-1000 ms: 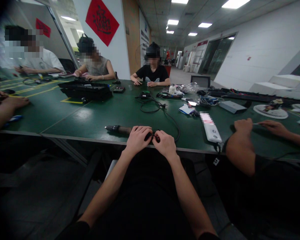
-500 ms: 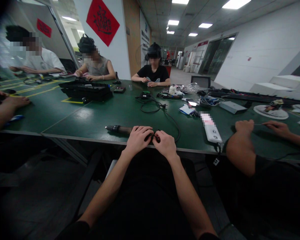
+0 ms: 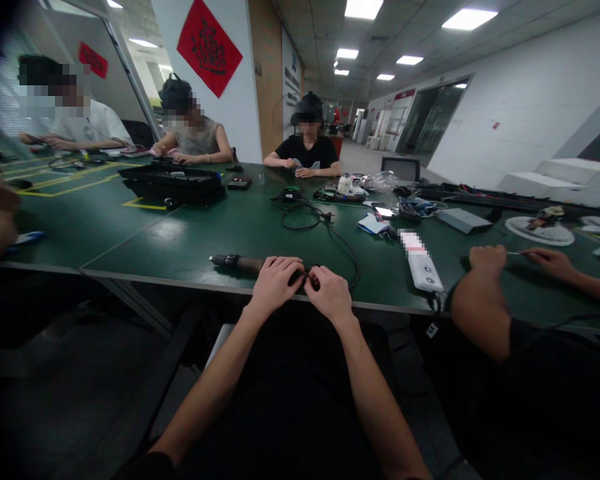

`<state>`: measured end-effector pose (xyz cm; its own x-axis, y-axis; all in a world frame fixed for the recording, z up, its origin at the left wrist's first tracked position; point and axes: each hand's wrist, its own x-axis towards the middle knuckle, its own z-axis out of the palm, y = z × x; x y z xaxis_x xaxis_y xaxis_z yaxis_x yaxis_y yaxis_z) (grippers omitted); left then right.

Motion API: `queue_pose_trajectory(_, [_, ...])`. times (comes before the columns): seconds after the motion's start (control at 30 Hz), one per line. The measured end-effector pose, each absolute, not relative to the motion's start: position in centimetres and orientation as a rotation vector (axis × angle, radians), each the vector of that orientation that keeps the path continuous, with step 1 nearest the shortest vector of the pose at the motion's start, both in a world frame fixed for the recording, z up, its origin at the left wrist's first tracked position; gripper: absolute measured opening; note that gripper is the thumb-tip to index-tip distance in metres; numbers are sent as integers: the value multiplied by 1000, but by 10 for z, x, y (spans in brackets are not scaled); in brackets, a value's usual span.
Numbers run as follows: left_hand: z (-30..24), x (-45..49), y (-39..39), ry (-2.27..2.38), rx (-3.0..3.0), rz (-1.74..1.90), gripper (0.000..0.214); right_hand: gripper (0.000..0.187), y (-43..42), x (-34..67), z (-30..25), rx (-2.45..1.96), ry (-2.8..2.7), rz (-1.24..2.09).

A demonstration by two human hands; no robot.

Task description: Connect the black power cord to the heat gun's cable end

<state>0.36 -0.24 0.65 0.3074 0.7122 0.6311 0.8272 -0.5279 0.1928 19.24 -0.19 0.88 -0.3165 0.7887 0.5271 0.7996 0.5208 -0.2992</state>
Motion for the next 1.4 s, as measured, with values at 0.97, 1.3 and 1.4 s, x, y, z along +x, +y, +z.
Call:
queue_pose_trajectory(0.97, [2,2,1,-1392,-2409,-1030,20,9,-2,193,8,-1296,-2135,-28])
queue_pose_trajectory(1.3, [3,2,0,-1388,-2412,-1027,20,8,-2,193,8,-1289,-2131,-26])
queue_pose_trajectory(1.4, [4,2,0,-1394,-2410,-1025,17,9,-2,193,8,-1287,-2129,-25])
